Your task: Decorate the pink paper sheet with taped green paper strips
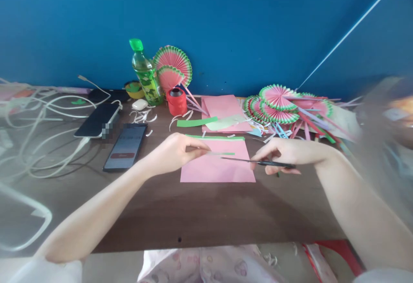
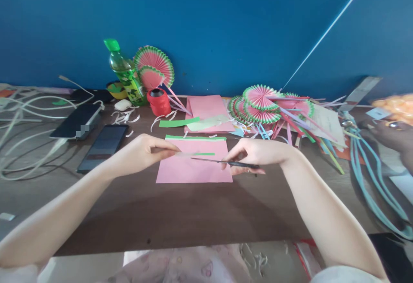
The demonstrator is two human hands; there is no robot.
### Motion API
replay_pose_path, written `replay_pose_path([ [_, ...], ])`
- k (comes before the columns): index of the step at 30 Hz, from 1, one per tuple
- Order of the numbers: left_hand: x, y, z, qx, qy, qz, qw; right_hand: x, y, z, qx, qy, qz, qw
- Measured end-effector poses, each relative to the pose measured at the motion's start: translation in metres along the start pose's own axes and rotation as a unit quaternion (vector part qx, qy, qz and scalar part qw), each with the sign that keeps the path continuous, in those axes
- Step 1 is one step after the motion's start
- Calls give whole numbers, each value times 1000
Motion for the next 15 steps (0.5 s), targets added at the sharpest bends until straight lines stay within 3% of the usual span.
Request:
replay_pose_path([
  [4,8,-1,-20,-56,-17,-27,998,-8,-10,-11,-20,-46,45,998],
  [7,9,4,-17,-26,-40,-39,998,-16,-12,-25,-141,-77,79,984],
  [10,8,9,-3,4,-114,-53,992,-25,-7,-39,-297,-152,117,935],
  [12,9,10,5,8,-178,-66,982,-34,2,-45,-345,-208,143,904],
  [15,9,10,9,-11,-254,-79,964,-50,21,-48,-347,-294,180,872],
])
Point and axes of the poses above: each hand's wrist, its own y-axis towards the middle knuckle, its own z-axis out of the palm, x = y × z, the point moved 3 cm from there along y, towards the middle knuckle, and after that the axes turned 6 degrees about x, right-handed, at the moved point
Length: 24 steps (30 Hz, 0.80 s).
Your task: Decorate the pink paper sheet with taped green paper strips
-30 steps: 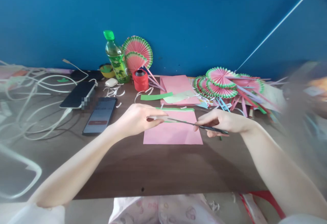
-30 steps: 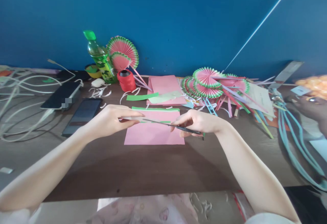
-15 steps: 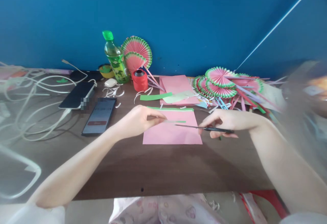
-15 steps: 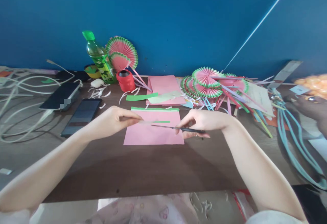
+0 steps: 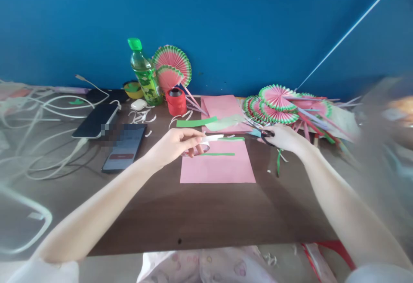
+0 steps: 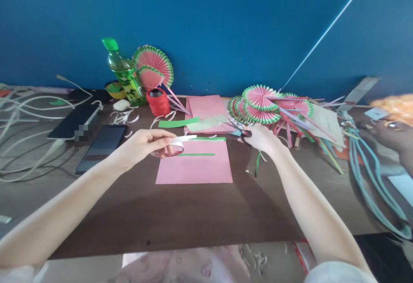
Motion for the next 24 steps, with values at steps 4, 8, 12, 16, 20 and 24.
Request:
replay_pose_path([
  [4,-4,-2,1,-20,-22,18,999,-8,11,17,13,-76,60,995],
  [8,-4,-4,4,-51,-41,15,998,-10,12,16,40,-87,59,994],
  [12,-3,-5,11,-44,-57,7,997,10,6,0,-64,33,-11,997],
  [16,1,-6,19,-31,-92,16,995,59,-13,-14,-107,272,-164,942],
  [20,6,-6,25,-35,-149,18,988,105,-30,-18,-117,384,-231,886],
  [24,7,-4,29,-36,-179,17,983,130,-30,-14,-154,448,-261,841],
])
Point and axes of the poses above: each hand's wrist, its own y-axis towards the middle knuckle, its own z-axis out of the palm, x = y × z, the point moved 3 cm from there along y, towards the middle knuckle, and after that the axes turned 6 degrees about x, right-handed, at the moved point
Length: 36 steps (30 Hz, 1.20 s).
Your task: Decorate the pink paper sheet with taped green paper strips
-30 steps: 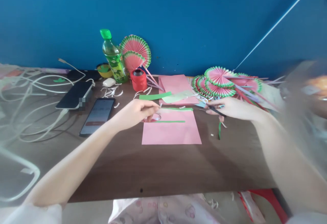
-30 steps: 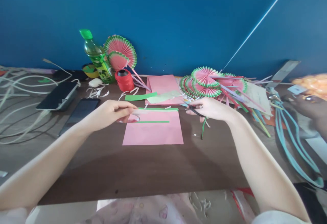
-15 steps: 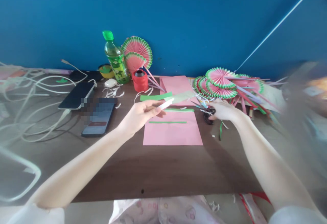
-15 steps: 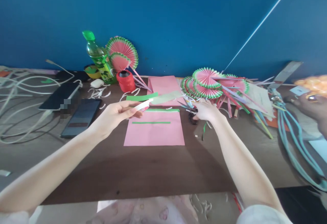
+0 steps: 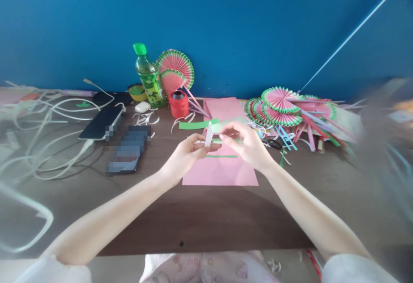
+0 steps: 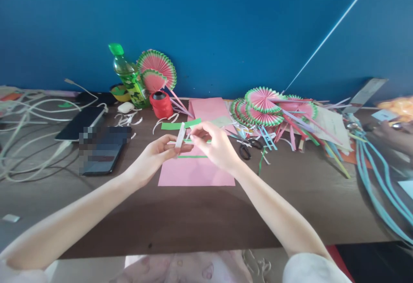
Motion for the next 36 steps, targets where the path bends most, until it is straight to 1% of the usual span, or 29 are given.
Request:
replay_pose_path([
  [3,1,1,0,-9,11,-2,1000,-3,6,12,-12,23,-6,1000],
  [7,5,3,-1,-10,27,-2,1000,-7,11,23,-22,40,-5,999],
  [15,7,4,-3,-13,33,9,999,-10,10,32,-17,61,4,998],
  [19,8,3,-9,-49,48,-2,998,-9,7,37,8,85,9,996],
  [21,10,3,-11,-67,51,-14,996,-8,6,39,8,83,4,996],
  [23,11,3,-11,-73,30,-16,997,-6,5,39,-8,64,-10,998],
  [28,12,6,-8,-56,-68,-10,996,1,1,38,-60,-25,-79,995],
  [31,12,8,-11,-78,-71,-7,994,4,-2,39,-64,-56,-126,988],
  [33,11,9,-13,-88,-65,-4,994,5,-3,40,-59,-57,-150,985],
  [34,10,9,-14,-85,-66,-3,994,5,-3,40,-57,-53,-154,985],
  [36,9,9,-13,-60,-75,0,995,3,-3,40,-56,-44,-140,988],
])
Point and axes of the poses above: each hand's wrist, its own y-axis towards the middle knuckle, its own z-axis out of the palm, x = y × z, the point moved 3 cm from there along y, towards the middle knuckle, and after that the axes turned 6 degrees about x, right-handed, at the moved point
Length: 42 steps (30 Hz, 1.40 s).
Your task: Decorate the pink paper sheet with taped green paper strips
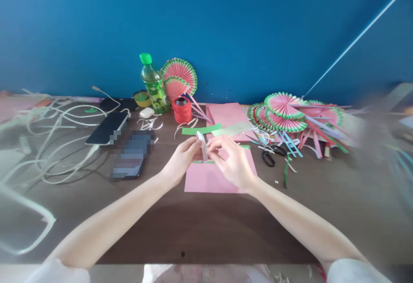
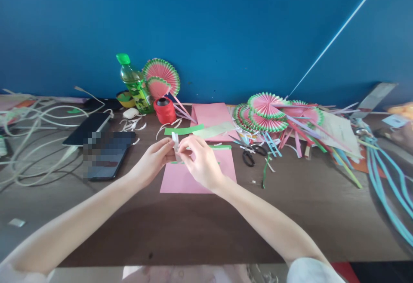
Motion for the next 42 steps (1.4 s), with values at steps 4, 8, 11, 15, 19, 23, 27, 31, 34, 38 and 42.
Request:
replay_pose_path([
  [4,-2,-2,4,45,4,0,999,-5,0,-3,-9,3,34,999],
  [8,-4,-4,8,43,32,-4,999,-7,1,-3,-8,-12,41,999],
  [11,-3,-5,8,36,43,-3,998,-6,1,-2,-5,-24,33,999],
  [15,-2,-5,7,40,43,7,998,-4,-2,0,-14,-61,-6,998],
  [19,-1,-3,5,43,28,15,999,-2,-4,1,-23,-79,-34,996],
  [23,1,1,-1,15,39,4,999,3,-6,3,-11,-74,-78,994],
  [27,1,5,-6,20,36,6,999,3,-5,1,-13,-71,-57,996],
  [31,1,5,-3,61,2,11,998,0,-3,-2,-24,-27,-19,999],
  [34,1,4,0,68,-2,16,998,1,-1,-2,-22,-9,-16,1000],
  [38,1,4,2,72,11,23,997,0,-4,1,-21,0,-9,1000],
  [42,0,6,-3,46,57,20,997,0,-7,2,-14,6,-34,999],
])
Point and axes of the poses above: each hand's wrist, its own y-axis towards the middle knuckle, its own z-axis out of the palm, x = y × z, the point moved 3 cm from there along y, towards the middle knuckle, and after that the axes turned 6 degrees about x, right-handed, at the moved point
